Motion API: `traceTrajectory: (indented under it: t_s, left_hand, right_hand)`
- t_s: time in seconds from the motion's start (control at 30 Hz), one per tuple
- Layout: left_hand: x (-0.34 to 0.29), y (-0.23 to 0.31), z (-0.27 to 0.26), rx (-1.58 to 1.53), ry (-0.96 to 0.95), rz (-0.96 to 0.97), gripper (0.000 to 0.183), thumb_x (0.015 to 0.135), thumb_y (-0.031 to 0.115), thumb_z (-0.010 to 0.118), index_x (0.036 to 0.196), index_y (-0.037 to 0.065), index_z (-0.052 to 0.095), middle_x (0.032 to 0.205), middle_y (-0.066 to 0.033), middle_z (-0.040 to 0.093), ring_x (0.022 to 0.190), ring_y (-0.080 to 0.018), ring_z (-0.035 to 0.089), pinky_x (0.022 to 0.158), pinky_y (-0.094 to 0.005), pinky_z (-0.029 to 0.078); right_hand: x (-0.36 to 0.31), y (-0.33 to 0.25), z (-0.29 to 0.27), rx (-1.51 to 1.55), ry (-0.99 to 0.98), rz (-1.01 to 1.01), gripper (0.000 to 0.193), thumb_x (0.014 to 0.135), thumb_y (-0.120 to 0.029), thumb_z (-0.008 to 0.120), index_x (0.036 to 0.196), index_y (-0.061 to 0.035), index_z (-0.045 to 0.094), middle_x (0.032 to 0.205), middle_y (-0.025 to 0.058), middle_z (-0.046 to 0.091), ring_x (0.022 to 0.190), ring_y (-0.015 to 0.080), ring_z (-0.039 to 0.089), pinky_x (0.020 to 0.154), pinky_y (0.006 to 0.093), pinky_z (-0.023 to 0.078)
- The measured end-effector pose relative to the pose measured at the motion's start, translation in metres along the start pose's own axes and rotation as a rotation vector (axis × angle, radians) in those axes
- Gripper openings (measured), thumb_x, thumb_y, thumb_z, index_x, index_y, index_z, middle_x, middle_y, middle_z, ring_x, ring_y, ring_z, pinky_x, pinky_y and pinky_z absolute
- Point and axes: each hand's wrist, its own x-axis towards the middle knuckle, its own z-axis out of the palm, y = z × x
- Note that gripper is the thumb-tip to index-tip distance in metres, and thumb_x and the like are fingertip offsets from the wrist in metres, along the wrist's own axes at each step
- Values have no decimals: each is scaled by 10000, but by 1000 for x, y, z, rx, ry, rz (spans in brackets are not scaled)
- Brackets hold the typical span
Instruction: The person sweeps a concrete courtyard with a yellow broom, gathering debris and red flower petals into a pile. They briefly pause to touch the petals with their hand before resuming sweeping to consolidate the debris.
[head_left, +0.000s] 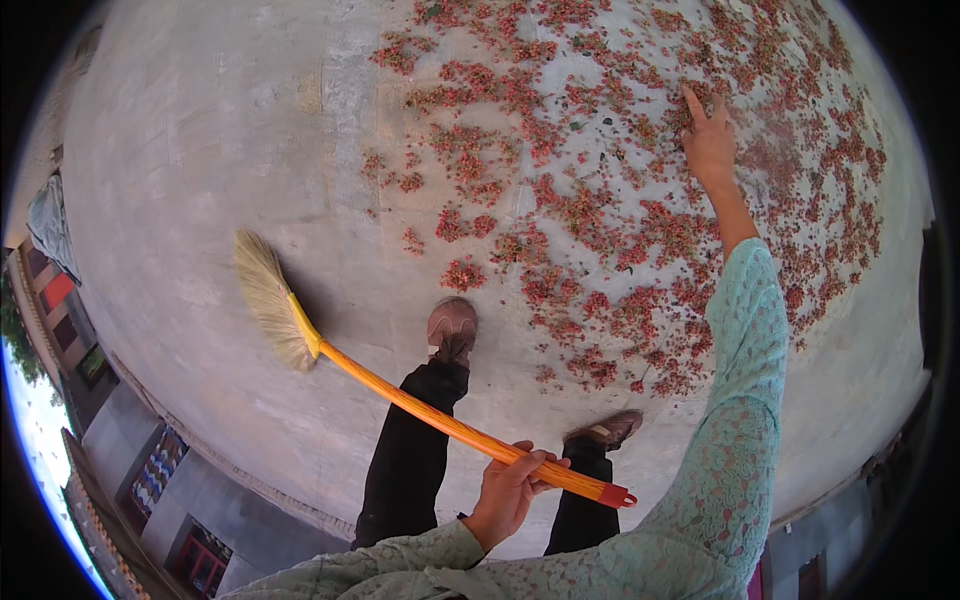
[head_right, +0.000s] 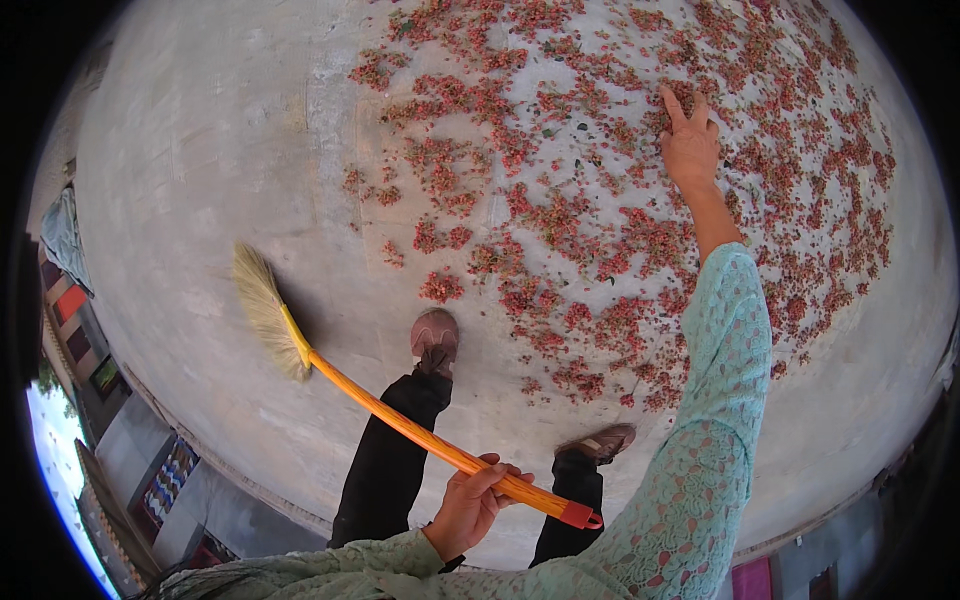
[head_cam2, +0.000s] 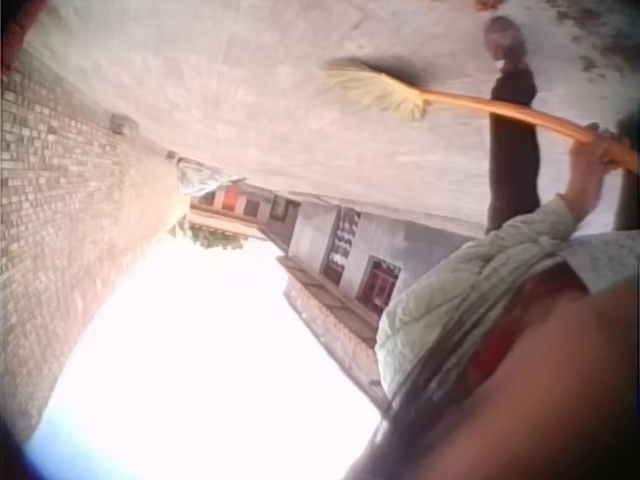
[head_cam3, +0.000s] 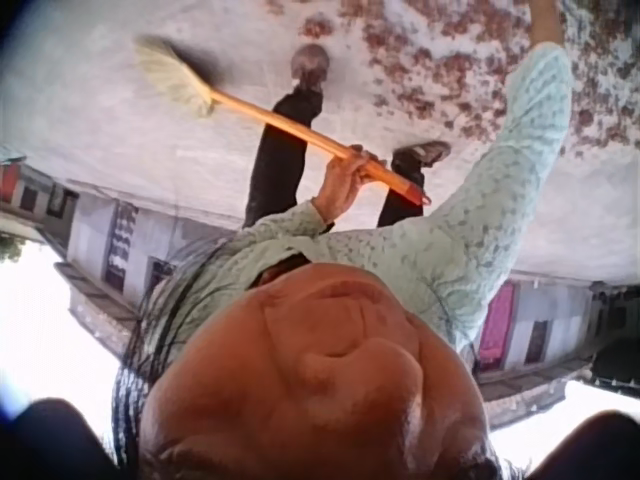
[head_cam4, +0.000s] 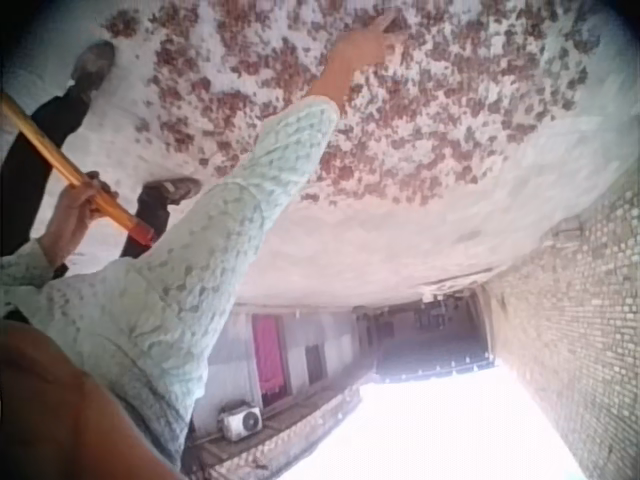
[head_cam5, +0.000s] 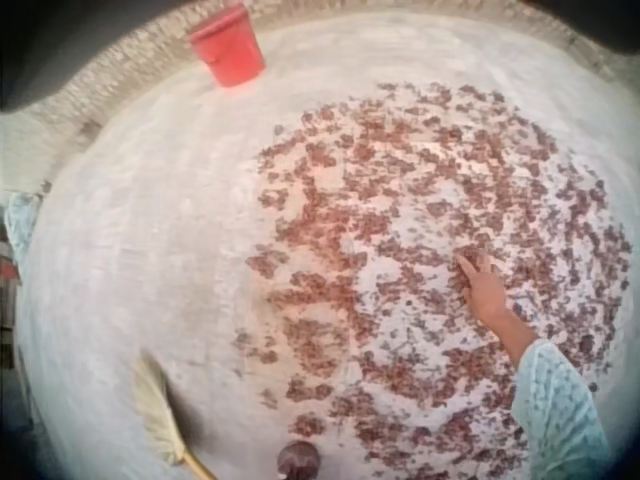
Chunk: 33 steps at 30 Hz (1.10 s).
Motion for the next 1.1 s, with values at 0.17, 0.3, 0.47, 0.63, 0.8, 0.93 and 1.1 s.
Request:
traceTrajectory:
  t_s: [0.17, 0.3, 0.47, 0.63, 0.8, 0.93, 1.1]
  left_hand:
    - [1, 5, 3, -2, -18, -15, 158, 824, 54, 445, 952, 19, 358, 875, -160, 547, 934, -308, 536, 835, -437, 436]
    - [2, 8, 4, 1, -31, -14, 165, 824, 72, 465, 952, 34, 369, 872, -147, 556, 942, -304, 534, 847, -440, 425]
    - [4, 6, 3, -20, -14, -21, 156, 821, 76, 477, 948, 47, 391, 868, -140, 561, 941, -305, 535, 840, -438, 427]
    - [8, 8, 7, -20, -16, -24, 161, 818, 71, 482, 958, 49, 405, 875, -142, 563, 938, -305, 536, 831, -435, 430]
    - [9, 10, 10, -18, 1, -23, 163, 820, 72, 480, 963, 47, 408, 879, -140, 563, 936, -303, 538, 832, -435, 428]
    - [14, 9, 10, -18, -2, -11, 161, 821, 73, 478, 962, 44, 406, 883, -141, 560, 937, -301, 537, 831, -433, 430]
    - [16, 9, 9, -18, -2, -13, 167, 825, 75, 473, 966, 44, 388, 883, -145, 556, 944, -303, 532, 831, -425, 433]
  right_hand:
    - [6, 12, 28, 158, 22, 27, 316, 700, -30, 516, 1000, -127, 540, 1023, 117, 477, 842, 294, 532, 713, 400, 436]
    - [6, 32, 23, 373, 234, 52, 221, 691, -31, 527, 885, -119, 585, 843, 69, 553, 703, 255, 566, 660, 375, 450]
    - [-8, 59, 7, 329, 177, 167, 298, 699, -71, 540, 961, -210, 574, 948, 100, 532, 795, 257, 547, 724, 361, 437]
    - [0, 29, 30, 205, 116, -99, 401, 718, -95, 548, 1089, -244, 508, 1183, 117, 404, 1022, 309, 440, 835, 394, 388]
    - [4, 21, 47, 230, 73, 37, 370, 703, -66, 577, 1066, -60, 504, 1103, 109, 459, 925, 271, 509, 790, 360, 420]
    - [-6, 30, 42, 329, 147, 87, 351, 691, -60, 595, 1032, -21, 522, 1012, 103, 498, 851, 243, 537, 735, 337, 444]
    - [-11, 42, 42, 568, 169, 144, 350, 699, -101, 608, 1043, -113, 540, 1011, 102, 493, 850, 236, 535, 706, 320, 455]
